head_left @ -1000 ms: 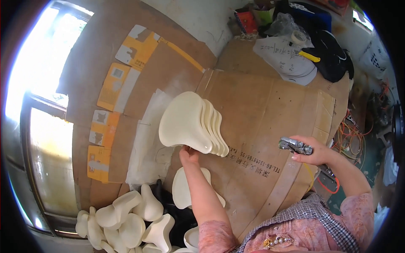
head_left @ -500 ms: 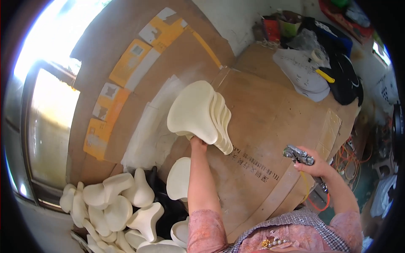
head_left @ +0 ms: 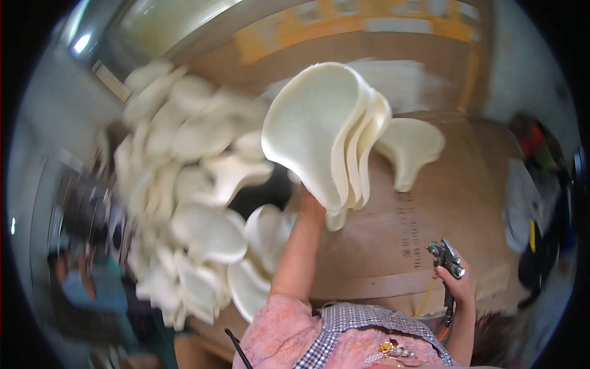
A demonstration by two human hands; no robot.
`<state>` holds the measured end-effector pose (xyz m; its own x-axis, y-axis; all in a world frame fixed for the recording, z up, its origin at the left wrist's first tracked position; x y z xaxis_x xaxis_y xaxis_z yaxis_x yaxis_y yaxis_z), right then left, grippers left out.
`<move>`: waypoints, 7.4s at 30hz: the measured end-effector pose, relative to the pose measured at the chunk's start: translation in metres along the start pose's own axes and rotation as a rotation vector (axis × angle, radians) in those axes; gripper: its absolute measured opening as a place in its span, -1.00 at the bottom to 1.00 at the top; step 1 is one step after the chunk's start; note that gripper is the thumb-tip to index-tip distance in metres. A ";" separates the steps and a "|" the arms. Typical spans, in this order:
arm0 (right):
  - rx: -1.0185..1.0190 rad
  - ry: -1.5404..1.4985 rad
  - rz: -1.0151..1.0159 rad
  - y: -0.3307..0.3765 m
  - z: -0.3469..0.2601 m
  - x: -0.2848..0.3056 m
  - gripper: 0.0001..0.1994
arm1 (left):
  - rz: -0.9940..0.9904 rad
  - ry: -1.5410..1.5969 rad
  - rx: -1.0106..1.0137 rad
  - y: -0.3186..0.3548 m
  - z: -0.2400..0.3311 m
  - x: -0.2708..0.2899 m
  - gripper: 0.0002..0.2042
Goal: Sort and pack white foam pieces into a cardboard box.
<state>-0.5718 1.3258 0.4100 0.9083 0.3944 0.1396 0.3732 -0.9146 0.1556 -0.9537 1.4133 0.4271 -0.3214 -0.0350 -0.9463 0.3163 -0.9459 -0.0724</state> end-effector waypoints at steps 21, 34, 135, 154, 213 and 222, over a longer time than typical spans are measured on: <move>0.046 0.186 -0.272 0.071 -0.100 0.037 -0.47 | 1.057 -0.399 -1.411 0.425 0.215 0.042 -0.48; 0.196 0.258 0.051 0.082 -0.169 0.028 -0.50 | 0.606 -0.772 -0.160 0.019 -0.031 0.068 -0.71; -0.117 0.324 0.456 0.065 0.025 0.215 -0.49 | 0.289 -1.130 0.268 -0.061 -0.432 0.057 -0.20; -0.182 0.318 -0.133 -0.152 0.182 0.081 -0.42 | 0.271 -0.692 0.032 0.060 -0.087 -0.034 -0.31; 0.719 -0.078 0.307 -0.048 -0.185 -0.058 -0.40 | -0.028 -0.209 -0.401 0.242 -0.022 -0.157 -0.45; 1.320 -0.198 0.181 0.193 -0.217 -0.165 -0.20 | -0.057 -1.107 -1.008 0.455 0.057 -0.137 -0.41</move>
<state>-0.6913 1.1038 0.6292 0.9339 0.3426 -0.1020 0.0461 -0.3984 -0.9161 -0.8164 0.9698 0.5421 -0.7032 -0.6629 -0.2568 0.5986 -0.3572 -0.7170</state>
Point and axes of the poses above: each hand's wrist, its own y-axis away from the middle knuckle, its own x-axis out of the back of the hand, z = x × y, the point moved 6 cm from there along -y, towards the middle knuckle, and after that the axes turned 8 degrees about y, right-handed, at the moved point
